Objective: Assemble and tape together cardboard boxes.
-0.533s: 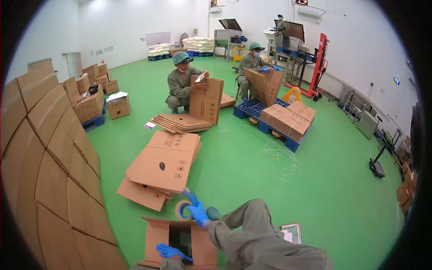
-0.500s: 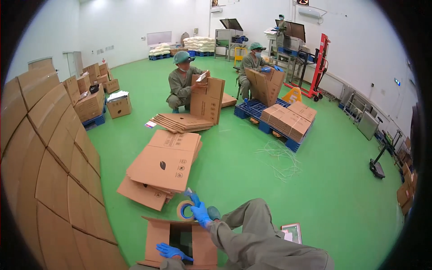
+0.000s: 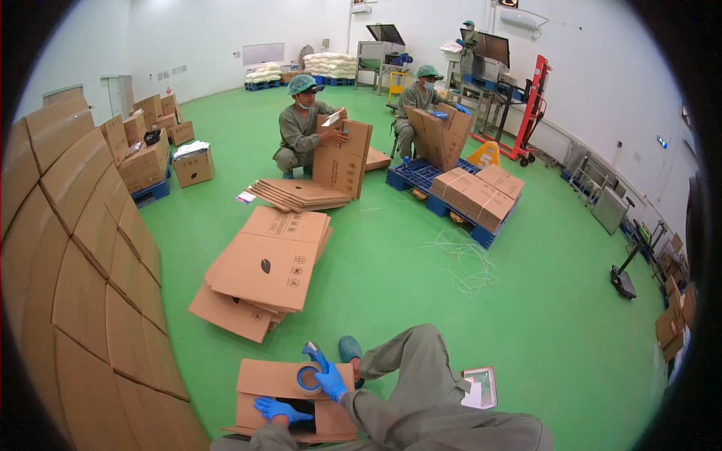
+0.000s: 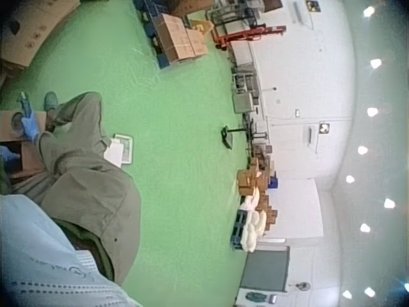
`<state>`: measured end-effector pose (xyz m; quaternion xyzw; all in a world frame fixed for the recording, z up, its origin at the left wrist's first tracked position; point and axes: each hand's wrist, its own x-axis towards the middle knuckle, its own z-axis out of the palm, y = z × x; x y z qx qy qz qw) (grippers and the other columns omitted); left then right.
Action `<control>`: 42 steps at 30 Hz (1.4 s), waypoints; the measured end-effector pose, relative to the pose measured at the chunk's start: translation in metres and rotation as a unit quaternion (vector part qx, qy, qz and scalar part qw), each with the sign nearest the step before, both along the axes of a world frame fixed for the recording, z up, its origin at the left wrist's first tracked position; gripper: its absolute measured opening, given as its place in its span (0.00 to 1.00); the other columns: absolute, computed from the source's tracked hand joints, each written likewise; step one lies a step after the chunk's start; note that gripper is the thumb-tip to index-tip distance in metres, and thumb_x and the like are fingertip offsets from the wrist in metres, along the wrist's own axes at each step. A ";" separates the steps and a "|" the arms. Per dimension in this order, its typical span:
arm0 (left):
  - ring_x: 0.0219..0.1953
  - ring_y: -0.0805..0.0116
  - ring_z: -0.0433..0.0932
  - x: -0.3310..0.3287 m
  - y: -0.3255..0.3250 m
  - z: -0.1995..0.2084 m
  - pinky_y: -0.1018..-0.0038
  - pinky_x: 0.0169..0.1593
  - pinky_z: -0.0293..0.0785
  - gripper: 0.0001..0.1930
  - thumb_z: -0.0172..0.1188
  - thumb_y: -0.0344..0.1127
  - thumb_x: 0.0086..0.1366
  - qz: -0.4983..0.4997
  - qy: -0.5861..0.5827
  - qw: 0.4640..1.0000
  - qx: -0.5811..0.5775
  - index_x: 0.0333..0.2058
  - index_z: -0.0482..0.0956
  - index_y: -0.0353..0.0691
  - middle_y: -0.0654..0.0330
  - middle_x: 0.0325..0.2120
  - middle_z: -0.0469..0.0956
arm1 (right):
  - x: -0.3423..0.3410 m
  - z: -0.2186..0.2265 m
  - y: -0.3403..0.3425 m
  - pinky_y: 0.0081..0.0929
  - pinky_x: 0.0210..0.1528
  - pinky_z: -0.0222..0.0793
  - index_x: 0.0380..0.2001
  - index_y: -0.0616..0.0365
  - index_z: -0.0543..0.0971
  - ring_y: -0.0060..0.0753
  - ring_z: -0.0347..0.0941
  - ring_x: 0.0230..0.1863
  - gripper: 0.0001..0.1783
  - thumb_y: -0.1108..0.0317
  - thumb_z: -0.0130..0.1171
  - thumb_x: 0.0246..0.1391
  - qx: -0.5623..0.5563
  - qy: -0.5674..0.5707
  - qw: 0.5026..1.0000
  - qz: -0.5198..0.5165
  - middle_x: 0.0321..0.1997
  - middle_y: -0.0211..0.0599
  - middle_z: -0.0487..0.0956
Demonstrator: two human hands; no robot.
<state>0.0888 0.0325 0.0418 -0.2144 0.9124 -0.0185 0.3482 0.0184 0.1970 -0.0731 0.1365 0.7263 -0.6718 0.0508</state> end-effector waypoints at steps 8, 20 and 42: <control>0.66 0.49 0.52 0.082 -0.085 0.071 0.50 0.68 0.37 0.38 0.54 0.53 0.60 -0.122 0.310 0.932 0.142 0.63 0.57 0.37 0.42 0.63 0.56 | -0.021 0.053 -0.004 0.32 0.32 0.70 0.44 0.64 0.70 0.33 0.72 0.30 0.24 0.64 0.61 0.44 0.016 -0.036 0.984 0.174 0.31 0.40 0.74; 0.69 0.50 0.43 -0.047 -0.046 -0.024 0.52 0.69 0.34 0.41 0.49 0.54 0.61 -0.119 0.386 0.903 0.149 0.65 0.49 0.31 0.46 0.66 0.48 | -0.049 0.030 0.016 0.30 0.39 0.69 0.46 0.65 0.70 0.30 0.71 0.36 0.24 0.63 0.59 0.46 0.051 -0.029 0.975 0.212 0.37 0.40 0.74; 0.70 0.53 0.38 -0.054 -0.052 -0.060 0.48 0.68 0.31 0.40 0.52 0.49 0.62 -0.127 0.394 0.903 0.118 0.66 0.45 0.38 0.54 0.68 0.43 | 0.040 0.150 -0.007 0.43 0.36 0.65 0.68 0.38 0.51 0.51 0.66 0.31 0.42 0.73 0.50 0.50 0.322 0.214 0.811 0.439 0.37 0.53 0.72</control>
